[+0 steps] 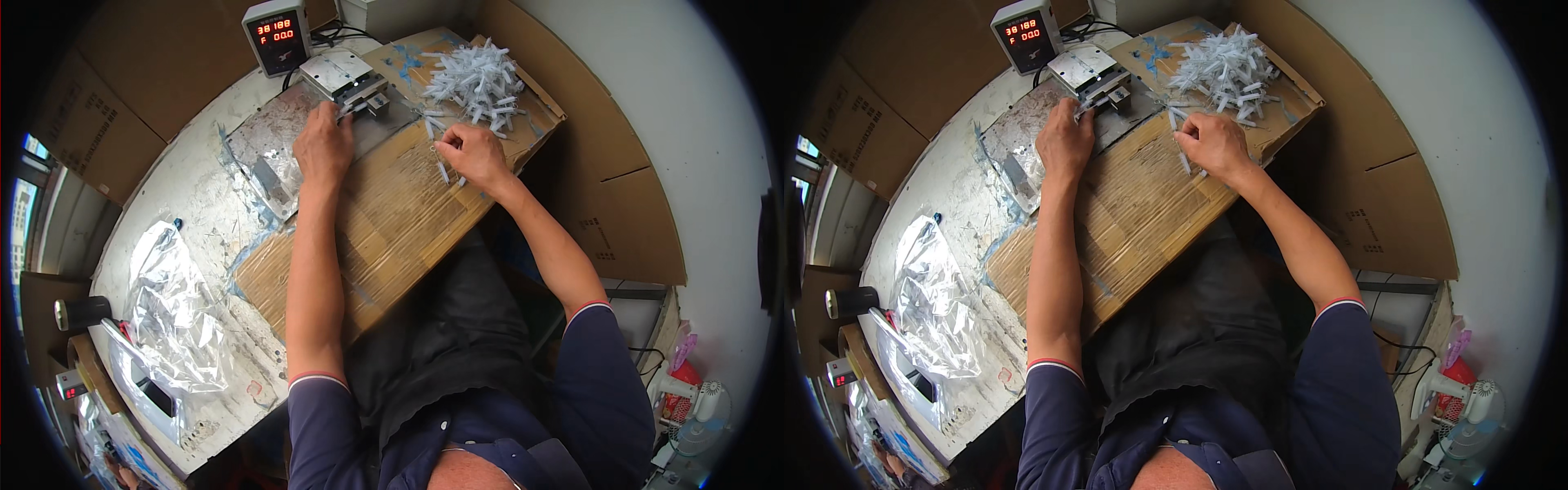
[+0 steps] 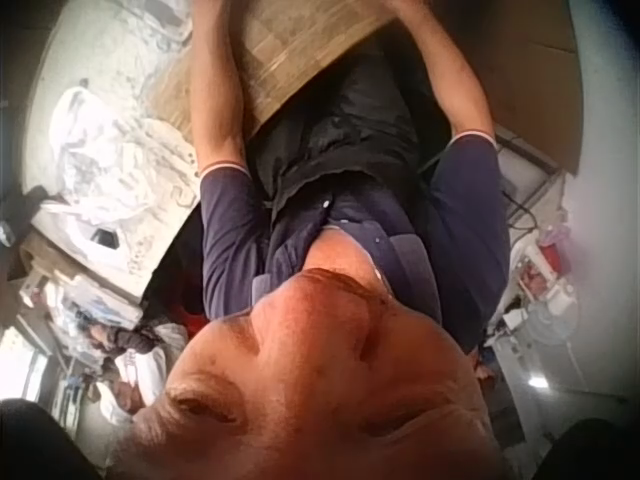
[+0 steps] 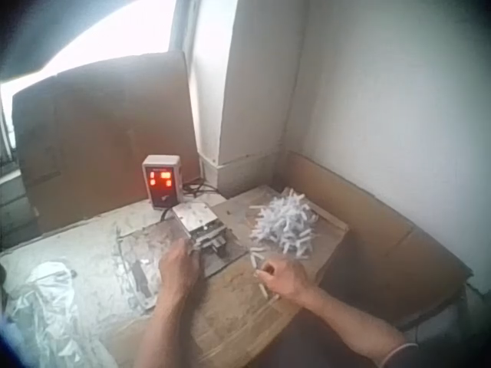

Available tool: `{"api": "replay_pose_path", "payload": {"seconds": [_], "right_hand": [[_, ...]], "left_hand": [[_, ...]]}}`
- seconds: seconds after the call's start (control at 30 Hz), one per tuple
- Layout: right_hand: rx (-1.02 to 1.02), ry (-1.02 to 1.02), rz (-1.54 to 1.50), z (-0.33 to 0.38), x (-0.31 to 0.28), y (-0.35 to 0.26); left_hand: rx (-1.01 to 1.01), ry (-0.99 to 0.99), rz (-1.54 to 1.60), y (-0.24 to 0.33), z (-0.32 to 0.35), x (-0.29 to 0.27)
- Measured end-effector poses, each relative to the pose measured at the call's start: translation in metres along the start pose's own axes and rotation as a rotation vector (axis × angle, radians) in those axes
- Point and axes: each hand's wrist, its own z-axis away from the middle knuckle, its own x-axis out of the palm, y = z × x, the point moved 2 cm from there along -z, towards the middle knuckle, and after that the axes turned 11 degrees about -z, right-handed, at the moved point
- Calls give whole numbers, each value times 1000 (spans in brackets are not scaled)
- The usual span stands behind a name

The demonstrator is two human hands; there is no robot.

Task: Insert small plastic components into a mechanical assembly jig and use a press machine.

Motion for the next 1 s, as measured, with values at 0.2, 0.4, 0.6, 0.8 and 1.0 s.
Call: {"api": "replay_pose_path", "payload": {"seconds": [0.2, 0.4, 0.6, 0.8, 1.0], "right_hand": [[38, -103, 65, 6, -2, -4], [30, -262, 269, 14, 4, -8], [19, -224, 173, 11, 10, -6], [-7, -97, -36, 2, 14, -20], [5, -160, -90, -2, 30, -29]], "left_hand": [[-6, 9, 17, -2, -1, 0], [-59, 154, 305, -22, -4, 2], [-467, -187, 1091, -31, -11, 1], [-573, -291, 1676, -26, -15, -9], [-456, -318, 1778, -24, -24, -15]]}}
